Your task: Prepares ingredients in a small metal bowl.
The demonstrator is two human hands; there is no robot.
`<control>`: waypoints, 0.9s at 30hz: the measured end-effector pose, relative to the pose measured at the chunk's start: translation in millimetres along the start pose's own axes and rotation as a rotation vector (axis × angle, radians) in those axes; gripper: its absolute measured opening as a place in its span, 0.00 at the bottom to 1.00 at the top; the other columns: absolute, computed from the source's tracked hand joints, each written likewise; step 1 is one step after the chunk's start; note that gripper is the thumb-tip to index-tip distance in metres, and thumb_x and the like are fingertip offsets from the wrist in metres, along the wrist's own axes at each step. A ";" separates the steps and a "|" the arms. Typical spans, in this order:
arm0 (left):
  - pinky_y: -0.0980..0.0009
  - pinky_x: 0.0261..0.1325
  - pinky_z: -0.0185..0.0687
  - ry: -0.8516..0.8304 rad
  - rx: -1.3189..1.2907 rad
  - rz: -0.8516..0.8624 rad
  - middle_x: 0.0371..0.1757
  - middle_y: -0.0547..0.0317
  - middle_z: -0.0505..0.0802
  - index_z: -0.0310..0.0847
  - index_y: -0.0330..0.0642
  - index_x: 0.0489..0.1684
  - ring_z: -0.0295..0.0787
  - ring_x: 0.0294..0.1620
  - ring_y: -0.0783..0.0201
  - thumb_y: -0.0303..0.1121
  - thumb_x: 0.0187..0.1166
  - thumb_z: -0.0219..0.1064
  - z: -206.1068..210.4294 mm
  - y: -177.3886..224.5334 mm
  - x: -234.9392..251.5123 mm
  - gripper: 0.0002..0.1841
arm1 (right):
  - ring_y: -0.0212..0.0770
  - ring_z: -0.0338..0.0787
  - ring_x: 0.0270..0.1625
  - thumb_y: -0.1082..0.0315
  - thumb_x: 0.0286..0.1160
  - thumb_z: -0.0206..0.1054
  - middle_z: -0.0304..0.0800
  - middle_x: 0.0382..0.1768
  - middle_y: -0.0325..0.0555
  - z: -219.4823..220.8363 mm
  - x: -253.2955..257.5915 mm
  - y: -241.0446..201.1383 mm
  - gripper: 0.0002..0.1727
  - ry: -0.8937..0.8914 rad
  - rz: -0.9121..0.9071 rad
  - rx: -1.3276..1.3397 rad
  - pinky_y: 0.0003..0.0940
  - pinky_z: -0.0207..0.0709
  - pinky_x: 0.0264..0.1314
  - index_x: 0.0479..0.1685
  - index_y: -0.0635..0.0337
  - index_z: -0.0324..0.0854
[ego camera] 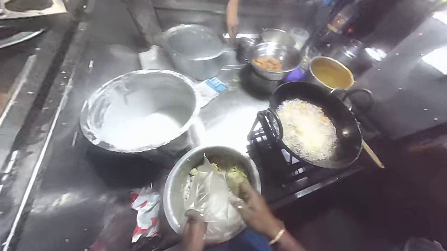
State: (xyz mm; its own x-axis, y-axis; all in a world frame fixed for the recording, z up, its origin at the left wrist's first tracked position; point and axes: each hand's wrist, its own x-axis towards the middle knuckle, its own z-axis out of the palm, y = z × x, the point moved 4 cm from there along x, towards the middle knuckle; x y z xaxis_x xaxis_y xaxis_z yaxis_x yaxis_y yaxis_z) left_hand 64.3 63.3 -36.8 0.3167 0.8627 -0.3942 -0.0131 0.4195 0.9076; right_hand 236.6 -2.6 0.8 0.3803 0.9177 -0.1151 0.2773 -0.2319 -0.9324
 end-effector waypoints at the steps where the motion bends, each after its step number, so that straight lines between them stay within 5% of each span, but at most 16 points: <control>1: 0.85 0.47 0.80 0.036 -0.079 0.019 0.35 0.75 0.83 0.70 0.37 0.53 0.81 0.39 0.89 0.41 0.94 0.28 -3.4 -0.2 0.1 0.24 | 0.39 0.93 0.58 0.61 0.79 0.68 0.92 0.57 0.55 -32.3 -8.1 -8.5 0.31 0.055 -0.019 -0.063 0.41 0.86 0.65 0.78 0.69 0.72; 3: 0.82 0.49 0.85 0.037 -0.184 0.051 0.36 0.81 0.90 0.71 0.48 0.51 0.87 0.42 0.88 0.47 0.93 0.27 -12.9 -1.3 4.2 0.24 | 0.32 0.93 0.51 0.62 0.76 0.68 0.93 0.56 0.48 -99.5 -26.3 -30.4 0.34 0.194 -0.107 -0.243 0.34 0.89 0.56 0.82 0.66 0.68; 5: 0.76 0.59 0.87 -0.003 -0.175 0.055 0.48 0.75 0.90 0.66 0.40 0.67 0.88 0.53 0.82 0.54 0.92 0.28 -25.1 -7.0 8.7 0.30 | 0.29 0.93 0.49 0.62 0.75 0.67 0.93 0.53 0.46 -161.9 -39.0 -52.9 0.29 0.325 -0.168 -0.470 0.30 0.90 0.53 0.75 0.67 0.74; 8: 0.76 0.43 0.86 0.092 0.020 -0.006 0.40 0.71 0.89 0.67 0.37 0.68 0.88 0.41 0.82 0.59 0.91 0.29 -39.1 -19.0 11.8 0.35 | 0.49 0.92 0.52 0.67 0.74 0.68 0.90 0.51 0.57 -227.2 -32.2 -71.1 0.19 0.331 -0.052 -0.751 0.52 0.84 0.59 0.60 0.68 0.83; 12: 0.73 0.52 0.87 0.183 0.033 -0.020 0.53 0.61 0.87 0.64 0.36 0.75 0.86 0.51 0.79 0.54 0.93 0.25 -44.6 -22.3 9.4 0.34 | 0.53 0.93 0.52 0.67 0.77 0.71 0.95 0.47 0.55 -253.5 20.3 -47.0 0.11 0.099 0.183 -0.884 0.60 0.81 0.63 0.52 0.61 0.90; 13: 0.72 0.49 0.86 0.234 0.024 -0.012 0.52 0.60 0.87 0.65 0.37 0.74 0.87 0.49 0.78 0.53 0.94 0.27 -47.3 -24.7 10.6 0.33 | 0.52 0.94 0.51 0.64 0.78 0.70 0.95 0.45 0.52 -254.3 31.8 -35.8 0.10 0.033 0.224 -0.910 0.60 0.82 0.62 0.50 0.59 0.91; 16: 0.73 0.63 0.84 0.201 -0.036 0.063 0.68 0.58 0.80 0.49 0.37 0.85 0.82 0.64 0.79 0.51 0.93 0.25 -59.7 -24.9 9.9 0.32 | 0.51 0.93 0.52 0.66 0.78 0.70 0.96 0.46 0.51 -253.4 46.0 -20.2 0.10 -0.095 0.261 -0.903 0.60 0.81 0.63 0.51 0.57 0.92; 19: 0.74 0.67 0.82 0.219 -0.068 0.147 0.69 0.59 0.80 0.46 0.33 0.85 0.80 0.66 0.80 0.49 0.94 0.29 -77.6 -26.6 10.9 0.31 | 0.51 0.94 0.53 0.74 0.78 0.69 0.95 0.49 0.54 -259.3 19.0 -55.5 0.11 0.127 0.148 -0.824 0.58 0.82 0.66 0.54 0.62 0.91; 20: 0.73 0.67 0.82 0.236 -0.071 0.183 0.68 0.58 0.81 0.48 0.31 0.84 0.81 0.65 0.79 0.48 0.93 0.32 -84.6 -29.4 11.4 0.31 | 0.49 0.94 0.52 0.74 0.77 0.69 0.95 0.50 0.57 -259.5 4.9 -71.6 0.12 0.232 0.044 -0.787 0.54 0.83 0.64 0.56 0.65 0.89; 22: 0.78 0.63 0.83 0.333 -0.027 0.224 0.60 0.58 0.84 0.56 0.25 0.77 0.83 0.58 0.81 0.39 0.93 0.36 -95.5 -36.0 5.2 0.26 | 0.32 0.92 0.47 0.70 0.73 0.66 0.94 0.48 0.50 -248.8 -17.0 -90.8 0.16 0.300 -0.210 -0.689 0.32 0.88 0.55 0.57 0.68 0.86; 25: 0.82 0.63 0.76 0.444 0.193 0.393 0.50 0.41 0.85 0.66 0.07 0.60 0.81 0.53 0.80 0.33 0.90 0.45 -99.9 -43.4 8.7 0.25 | 0.23 0.92 0.49 0.71 0.71 0.65 0.95 0.50 0.39 -173.8 -6.9 -92.4 0.16 -0.046 -0.338 -0.480 0.22 0.87 0.56 0.56 0.64 0.87; 27: 0.83 0.61 0.77 0.381 0.327 0.474 0.43 0.48 0.88 0.73 0.10 0.50 0.82 0.50 0.83 0.40 0.89 0.48 -95.0 -58.0 19.5 0.28 | 0.36 0.94 0.52 0.72 0.76 0.67 0.96 0.50 0.45 -82.9 22.2 -70.4 0.13 -0.397 -0.116 -0.581 0.39 0.86 0.62 0.56 0.61 0.90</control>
State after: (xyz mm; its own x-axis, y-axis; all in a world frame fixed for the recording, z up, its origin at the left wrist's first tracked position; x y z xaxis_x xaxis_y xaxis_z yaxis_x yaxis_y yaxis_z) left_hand -18.9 82.6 -110.8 -0.0088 0.9962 0.0868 0.2381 -0.0822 0.9678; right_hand 298.7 7.3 92.3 0.0002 0.9695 -0.2452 0.7638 -0.1585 -0.6257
